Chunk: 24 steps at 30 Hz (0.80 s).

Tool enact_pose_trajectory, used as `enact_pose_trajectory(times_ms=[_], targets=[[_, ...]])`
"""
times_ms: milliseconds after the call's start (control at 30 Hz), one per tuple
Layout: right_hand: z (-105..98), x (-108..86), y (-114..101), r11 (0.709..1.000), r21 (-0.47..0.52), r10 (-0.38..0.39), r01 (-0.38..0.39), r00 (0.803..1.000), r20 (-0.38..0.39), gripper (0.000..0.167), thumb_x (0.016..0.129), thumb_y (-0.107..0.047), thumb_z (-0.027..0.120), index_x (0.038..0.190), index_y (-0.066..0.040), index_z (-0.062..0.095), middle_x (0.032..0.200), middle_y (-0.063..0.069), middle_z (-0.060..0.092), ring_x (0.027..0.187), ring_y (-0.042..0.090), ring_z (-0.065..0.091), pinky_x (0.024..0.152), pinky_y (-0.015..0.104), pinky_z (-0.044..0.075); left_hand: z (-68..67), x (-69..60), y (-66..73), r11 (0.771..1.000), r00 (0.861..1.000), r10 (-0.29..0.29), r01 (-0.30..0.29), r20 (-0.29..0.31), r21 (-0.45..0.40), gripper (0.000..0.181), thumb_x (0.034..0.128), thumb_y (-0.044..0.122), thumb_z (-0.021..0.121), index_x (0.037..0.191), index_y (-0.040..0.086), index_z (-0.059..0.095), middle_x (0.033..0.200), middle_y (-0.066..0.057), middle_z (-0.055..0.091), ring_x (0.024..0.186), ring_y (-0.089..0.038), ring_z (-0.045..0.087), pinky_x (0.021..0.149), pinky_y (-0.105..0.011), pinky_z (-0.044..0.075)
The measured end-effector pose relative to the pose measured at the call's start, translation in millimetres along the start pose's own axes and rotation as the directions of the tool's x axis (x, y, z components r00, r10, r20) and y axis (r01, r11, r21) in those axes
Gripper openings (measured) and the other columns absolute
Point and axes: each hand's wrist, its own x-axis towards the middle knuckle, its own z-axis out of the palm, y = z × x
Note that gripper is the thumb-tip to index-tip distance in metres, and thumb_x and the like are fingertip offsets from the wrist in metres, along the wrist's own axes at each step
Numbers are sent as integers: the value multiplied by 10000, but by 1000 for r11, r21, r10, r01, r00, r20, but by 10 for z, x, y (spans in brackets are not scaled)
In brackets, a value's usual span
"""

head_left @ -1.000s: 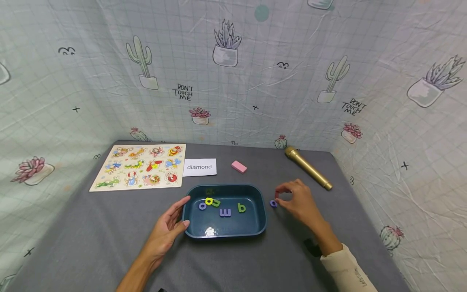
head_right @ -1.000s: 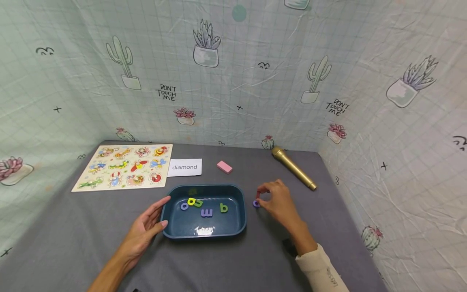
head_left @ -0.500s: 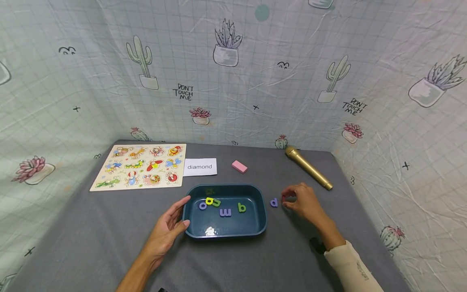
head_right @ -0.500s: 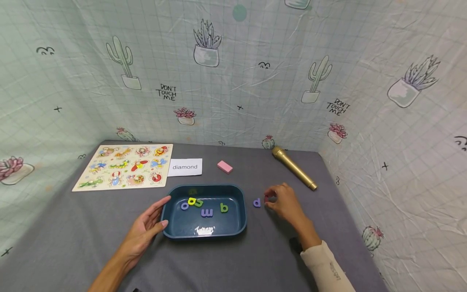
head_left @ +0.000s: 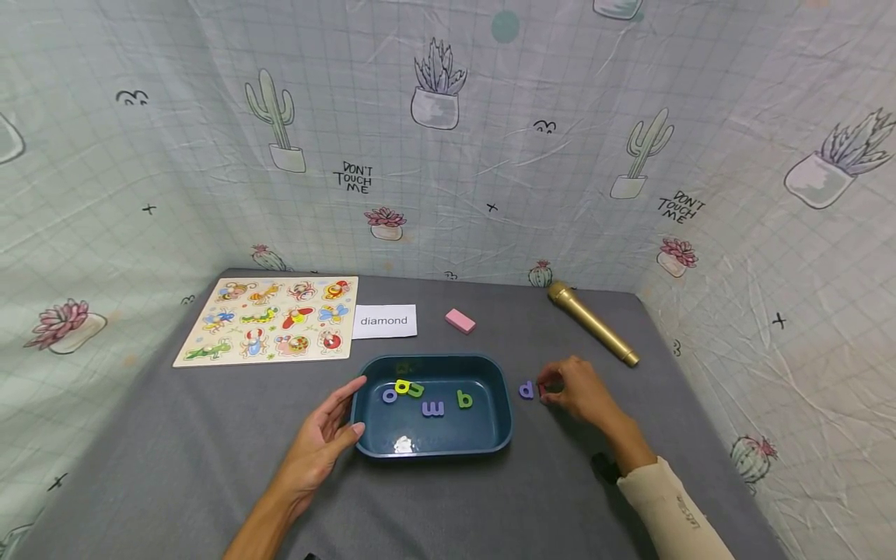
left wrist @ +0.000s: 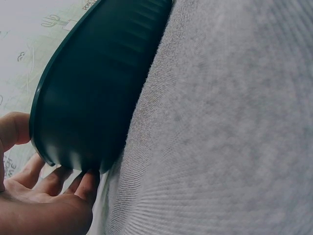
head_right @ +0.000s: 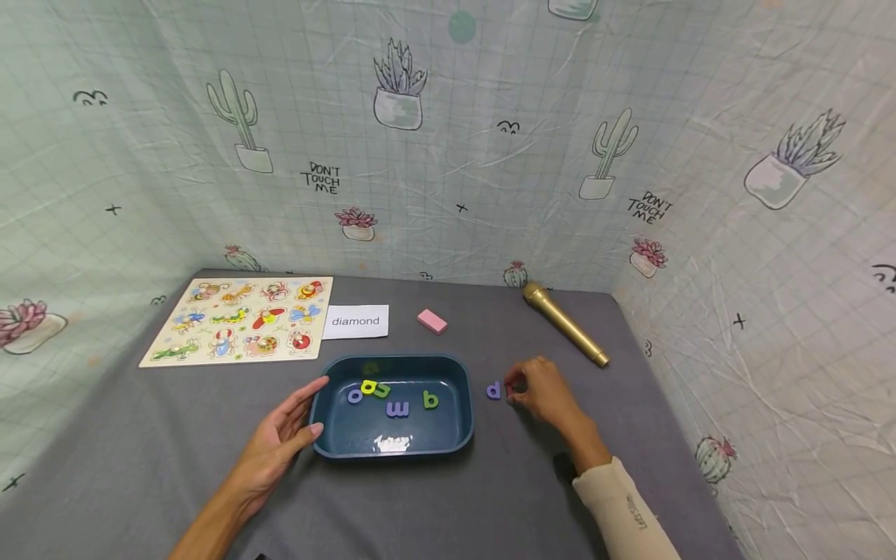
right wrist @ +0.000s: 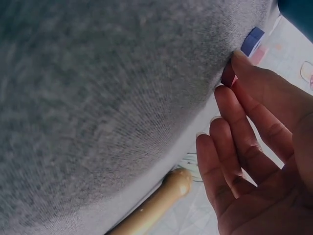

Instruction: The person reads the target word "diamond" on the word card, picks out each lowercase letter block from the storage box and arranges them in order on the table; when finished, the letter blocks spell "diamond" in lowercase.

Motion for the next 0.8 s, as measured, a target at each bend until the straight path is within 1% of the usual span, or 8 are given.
enact_pose_trajectory(times_ms=[100,300,500,600,700,800], targets=[[13,7,2,1000,4,0,0,1000,3,222,779,-70,930,967,-107,819,936,38,821,966,278,654,925,519,492,3,-2,5,1000,1000,-6,6,-3,-2,652,1052,95,655,1632,249,401,1755,-8,281,1659,-247,184,1315,-485,128],[22,18,20,1000,7,0,0,1000,7,226,789,-76,924,988,-104,823,952,37,822,951,252,641,919,512,497,6,-8,9,1000,1000,-16,16,-6,-10,655,1047,82,658,1628,251,406,1755,-8,281,1659,-253,181,1319,-495,129],[14,30,45,1000,-5,-22,22,1000,5,230,789,-96,929,993,-111,823,958,29,824,940,243,639,905,507,499,12,-8,5,1000,1000,-14,14,-5,-14,658,1047,81,658,1631,237,399,1760,-17,269,1664,-270,165,1325,-519,125],[-9,28,30,1000,-6,-19,19,1000,0,243,789,-116,934,1004,-106,823,968,33,824,941,246,636,900,511,502,13,-7,3,1000,1000,-14,14,-7,-10,655,1049,89,659,1631,240,399,1762,-17,266,1666,-268,161,1327,-511,125],[-49,23,-20,1000,-7,-14,13,1000,-25,260,797,-127,933,1028,-86,820,985,52,819,959,268,636,905,523,509,9,-6,1,1000,1000,-9,9,-4,-13,658,1048,91,662,1632,240,399,1762,-14,265,1667,-264,157,1323,-497,131],[-104,23,-103,1000,-9,-21,20,997,-74,281,802,-128,932,1052,-68,819,1004,67,810,976,288,638,892,521,525,2,-7,2,1000,1000,-1,1,0,-12,658,1049,93,660,1634,242,397,1761,-7,267,1667,-260,156,1314,-487,132]])
